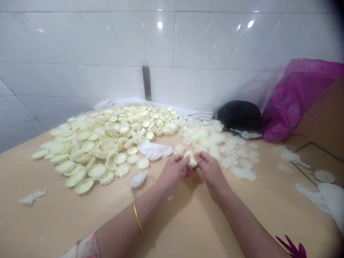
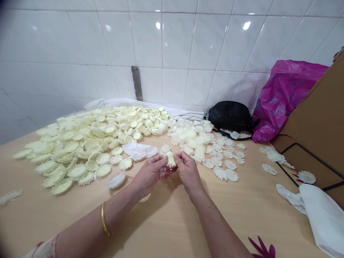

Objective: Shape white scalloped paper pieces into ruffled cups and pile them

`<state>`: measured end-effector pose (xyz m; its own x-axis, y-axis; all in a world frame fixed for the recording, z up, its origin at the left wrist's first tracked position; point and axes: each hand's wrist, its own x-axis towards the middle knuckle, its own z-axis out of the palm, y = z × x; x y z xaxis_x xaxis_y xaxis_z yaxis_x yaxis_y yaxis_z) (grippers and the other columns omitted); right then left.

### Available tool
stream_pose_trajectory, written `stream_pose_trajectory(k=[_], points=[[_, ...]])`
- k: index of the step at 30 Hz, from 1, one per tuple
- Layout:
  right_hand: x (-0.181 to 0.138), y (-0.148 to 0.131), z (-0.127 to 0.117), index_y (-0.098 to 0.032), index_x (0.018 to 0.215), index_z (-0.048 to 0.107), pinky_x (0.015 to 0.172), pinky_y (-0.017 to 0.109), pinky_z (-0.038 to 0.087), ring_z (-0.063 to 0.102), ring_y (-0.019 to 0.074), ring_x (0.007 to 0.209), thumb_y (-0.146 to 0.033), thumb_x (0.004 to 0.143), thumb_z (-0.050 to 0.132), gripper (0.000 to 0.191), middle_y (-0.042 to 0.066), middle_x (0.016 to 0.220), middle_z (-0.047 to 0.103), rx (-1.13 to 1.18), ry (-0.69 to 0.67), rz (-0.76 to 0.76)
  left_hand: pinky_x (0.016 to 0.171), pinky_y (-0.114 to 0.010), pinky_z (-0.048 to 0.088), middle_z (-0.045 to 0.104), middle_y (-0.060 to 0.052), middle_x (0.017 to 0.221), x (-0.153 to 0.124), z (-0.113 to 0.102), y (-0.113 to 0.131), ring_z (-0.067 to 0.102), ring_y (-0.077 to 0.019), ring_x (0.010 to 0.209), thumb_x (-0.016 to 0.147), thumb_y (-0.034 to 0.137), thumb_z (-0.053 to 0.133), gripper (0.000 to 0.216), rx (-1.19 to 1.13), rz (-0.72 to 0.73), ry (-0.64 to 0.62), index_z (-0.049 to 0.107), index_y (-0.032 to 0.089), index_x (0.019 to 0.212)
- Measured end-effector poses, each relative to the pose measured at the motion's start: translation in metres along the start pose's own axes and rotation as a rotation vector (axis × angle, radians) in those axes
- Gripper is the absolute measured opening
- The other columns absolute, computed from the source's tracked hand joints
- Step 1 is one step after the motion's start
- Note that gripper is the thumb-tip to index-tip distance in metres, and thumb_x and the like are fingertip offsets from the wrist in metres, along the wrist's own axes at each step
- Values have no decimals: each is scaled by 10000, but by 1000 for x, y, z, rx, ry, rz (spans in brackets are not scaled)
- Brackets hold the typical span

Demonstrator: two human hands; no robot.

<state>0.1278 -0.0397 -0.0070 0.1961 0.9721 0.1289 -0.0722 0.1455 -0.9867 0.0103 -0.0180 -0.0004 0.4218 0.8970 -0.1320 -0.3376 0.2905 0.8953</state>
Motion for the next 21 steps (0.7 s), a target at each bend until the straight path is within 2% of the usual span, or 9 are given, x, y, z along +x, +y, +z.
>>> stream_pose_trajectory(k=[3, 8, 16, 21], points=[[1, 1, -2, -192, 630, 570, 555, 274, 397, 508, 136, 524, -468, 757, 550, 305, -19, 527, 558, -43, -53, 22, 528, -221, 392, 542, -8, 549, -1, 0, 3, 517, -91, 506, 631, 304, 689, 238, 7, -10, 44, 535, 125, 665], [-1, -5, -3, -190, 694, 606, 596, 289, 430, 533, 138, 537, -450, 694, 640, 262, -16, 560, 586, 22, -203, 32, 515, -219, 368, 522, 7, 546, 0, -1, 1, 487, -74, 475, 631, 270, 683, 209, -7, 2, 40, 538, 123, 669], [-3, -11, -1, -186, 572, 608, 555, 295, 416, 494, 138, 472, -459, 752, 569, 329, -16, 463, 540, -61, -131, -2, 512, -210, 356, 548, -1, 586, -1, 0, -2, 498, -76, 498, 663, 292, 673, 216, -54, -21, -28, 549, 124, 716], [0, -8, -4, -169, 613, 632, 548, 285, 403, 482, 135, 488, -468, 746, 565, 335, -1, 493, 561, 33, -164, 42, 515, -206, 352, 565, -14, 598, -2, -1, -1, 509, -82, 514, 677, 290, 661, 208, -21, -29, -38, 553, 121, 730]])
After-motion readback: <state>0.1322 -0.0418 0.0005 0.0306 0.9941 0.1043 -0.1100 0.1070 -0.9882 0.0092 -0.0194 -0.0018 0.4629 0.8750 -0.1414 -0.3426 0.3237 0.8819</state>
